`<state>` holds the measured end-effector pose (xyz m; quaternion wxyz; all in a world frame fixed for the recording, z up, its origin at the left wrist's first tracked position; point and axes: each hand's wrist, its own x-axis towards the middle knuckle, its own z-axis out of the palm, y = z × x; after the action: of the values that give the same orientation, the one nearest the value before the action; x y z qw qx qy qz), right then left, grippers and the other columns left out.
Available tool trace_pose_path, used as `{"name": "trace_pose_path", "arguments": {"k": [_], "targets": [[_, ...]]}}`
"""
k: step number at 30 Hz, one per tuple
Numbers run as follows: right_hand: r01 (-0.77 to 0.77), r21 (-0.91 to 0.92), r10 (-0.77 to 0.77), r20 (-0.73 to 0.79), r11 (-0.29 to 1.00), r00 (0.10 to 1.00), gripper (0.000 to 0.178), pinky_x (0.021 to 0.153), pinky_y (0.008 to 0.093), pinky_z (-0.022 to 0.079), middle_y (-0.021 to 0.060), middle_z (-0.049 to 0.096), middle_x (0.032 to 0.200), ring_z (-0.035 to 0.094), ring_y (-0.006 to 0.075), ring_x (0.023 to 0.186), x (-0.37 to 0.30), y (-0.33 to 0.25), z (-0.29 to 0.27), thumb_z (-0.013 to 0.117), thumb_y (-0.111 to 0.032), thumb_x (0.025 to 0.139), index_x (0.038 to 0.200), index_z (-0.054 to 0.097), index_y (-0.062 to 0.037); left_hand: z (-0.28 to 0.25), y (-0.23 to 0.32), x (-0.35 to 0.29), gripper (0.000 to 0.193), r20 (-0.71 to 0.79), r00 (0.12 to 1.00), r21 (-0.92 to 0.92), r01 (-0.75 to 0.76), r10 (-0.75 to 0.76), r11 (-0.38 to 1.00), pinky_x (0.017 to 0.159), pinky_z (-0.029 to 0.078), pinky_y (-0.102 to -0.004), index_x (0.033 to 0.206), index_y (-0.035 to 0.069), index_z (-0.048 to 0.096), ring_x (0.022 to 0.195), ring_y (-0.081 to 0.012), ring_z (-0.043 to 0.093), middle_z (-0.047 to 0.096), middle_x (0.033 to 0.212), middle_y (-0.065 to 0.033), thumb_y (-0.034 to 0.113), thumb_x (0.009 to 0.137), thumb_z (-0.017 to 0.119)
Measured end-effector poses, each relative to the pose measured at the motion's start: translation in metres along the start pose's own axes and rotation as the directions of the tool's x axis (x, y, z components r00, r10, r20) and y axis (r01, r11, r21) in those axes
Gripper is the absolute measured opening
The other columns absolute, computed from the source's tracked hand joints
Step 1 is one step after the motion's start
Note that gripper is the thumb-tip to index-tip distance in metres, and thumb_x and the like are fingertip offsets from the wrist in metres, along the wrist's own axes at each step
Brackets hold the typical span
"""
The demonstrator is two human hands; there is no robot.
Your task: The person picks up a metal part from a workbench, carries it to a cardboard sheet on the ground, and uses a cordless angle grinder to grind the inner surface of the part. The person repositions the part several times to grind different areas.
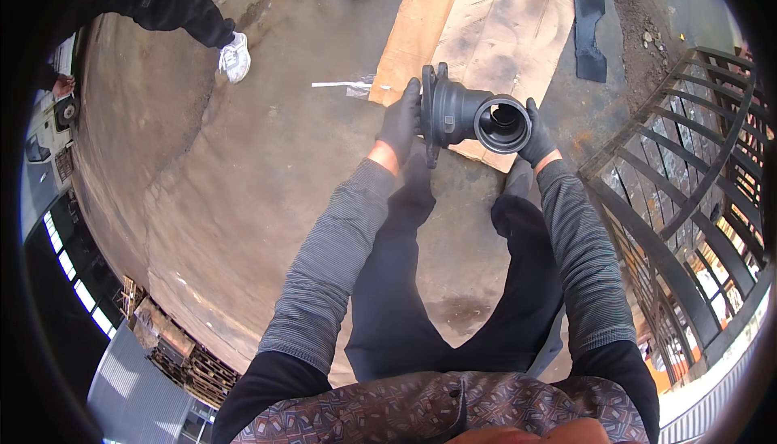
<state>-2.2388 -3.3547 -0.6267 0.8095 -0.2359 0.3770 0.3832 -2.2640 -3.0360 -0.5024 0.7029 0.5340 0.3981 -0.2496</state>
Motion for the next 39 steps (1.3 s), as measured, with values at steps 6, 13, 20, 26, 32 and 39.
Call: {"name": "trace_pose_path", "arguments": {"k": [6, 13, 20, 26, 32, 39], "targets": [[-0.046, -0.122, 0.054, 0.063, 0.991, 0.997, 0.071, 0.118, 0.0479, 0.053, 0.0205, 0.065, 0.148, 0.065, 0.0337, 0.134, 0.104, -0.045, -0.034, 0.036, -0.059, 0.117, 0.151, 0.057, -0.0011, 0.017, -0.016, 0.104, 0.085, -0.034, 0.999, -0.015, 0.018, -0.019, 1.0, 0.093, 0.057, -0.0355, 0.135, -0.005, 0.07, 0.101, -0.0211, 0.073, 0.077, 0.117, -0.0141, 0.073, 0.105, 0.053], [0.329, -0.724, -0.158, 0.296, 0.606, 0.942, 0.043, 0.116, 0.0409, 0.056, 0.0138, 0.065, 0.149, 0.065, 0.0246, 0.132, 0.177, -0.071, -0.063, 0.047, -0.027, 0.118, 0.153, 0.054, -0.0043, 0.022, -0.004, 0.181, 0.089, 0.06, 0.997, 0.117, -0.052, 0.045, 0.992, 0.105, 0.055, -0.0391, 0.144, -0.009, 0.061, 0.117, -0.0255, 0.072, 0.071, 0.135, -0.0215, 0.071, 0.109, 0.049], [-0.029, -0.87, -0.209, -0.15, 0.492, 0.966, 0.053, 0.083, 0.0441, 0.064, 0.0147, 0.078, 0.113, 0.077, 0.0276, 0.095, 0.203, -0.15, -0.052, 0.061, -0.046, 0.11, 0.131, 0.069, 0.0016, 0.03, -0.001, 0.236, 0.084, 0.116, 0.988, 0.29, -0.13, 0.1, 0.948, 0.103, 0.055, -0.0389, 0.138, 0.0, 0.07, 0.116, -0.0232, 0.071, 0.075, 0.127, -0.0162, 0.075, 0.103, 0.057], [0.158, -0.892, -0.364, -0.008, 0.424, 0.931, 0.053, 0.067, 0.0389, 0.062, 0.0172, 0.078, 0.098, 0.076, 0.0268, 0.076, 0.205, -0.202, -0.032, 0.059, -0.048, 0.111, 0.119, 0.07, 0.0038, 0.01, -0.009, 0.264, 0.077, 0.104, 0.986, 0.385, -0.164, 0.133, 0.908, 0.103, 0.055, -0.0388, 0.154, 0.016, 0.065, 0.115, -0.0206, 0.07, 0.07, 0.142, -0.0087, 0.075, 0.106, 0.053], [0.264, -0.9, -0.35, 0.137, 0.347, 0.927, 0.045, 0.075, 0.0371, 0.062, 0.0154, 0.079, 0.103, 0.077, 0.0251, 0.085, 0.201, -0.207, -0.027, 0.06, -0.041, 0.111, 0.122, 0.07, 0.0017, -0.017, 0.006, 0.276, 0.074, 0.172, 0.983, 0.535, -0.143, 0.058, 0.832, 0.092, 0.06, -0.0385, 0.152, 0.008, 0.063, 0.099, -0.0235, 0.076, 0.076, 0.128, -0.0112, 0.068, 0.109, 0.052], [0.125, -0.938, -0.363, -0.001, 0.324, 0.932, 0.039, 0.075, 0.0355, 0.06, 0.0146, 0.079, 0.103, 0.076, 0.0236, 0.084, 0.188, -0.212, -0.055, 0.063, -0.036, 0.109, 0.121, 0.071, 0.0011, -0.064, 0.034, 0.277, 0.062, -0.095, 0.96, 0.395, -0.208, 0.265, 0.895, 0.075, 0.055, -0.0318, 0.132, -0.001, 0.066, 0.085, -0.0164, 0.074, 0.079, 0.105, -0.0117, 0.056, 0.111, 0.053]]}}
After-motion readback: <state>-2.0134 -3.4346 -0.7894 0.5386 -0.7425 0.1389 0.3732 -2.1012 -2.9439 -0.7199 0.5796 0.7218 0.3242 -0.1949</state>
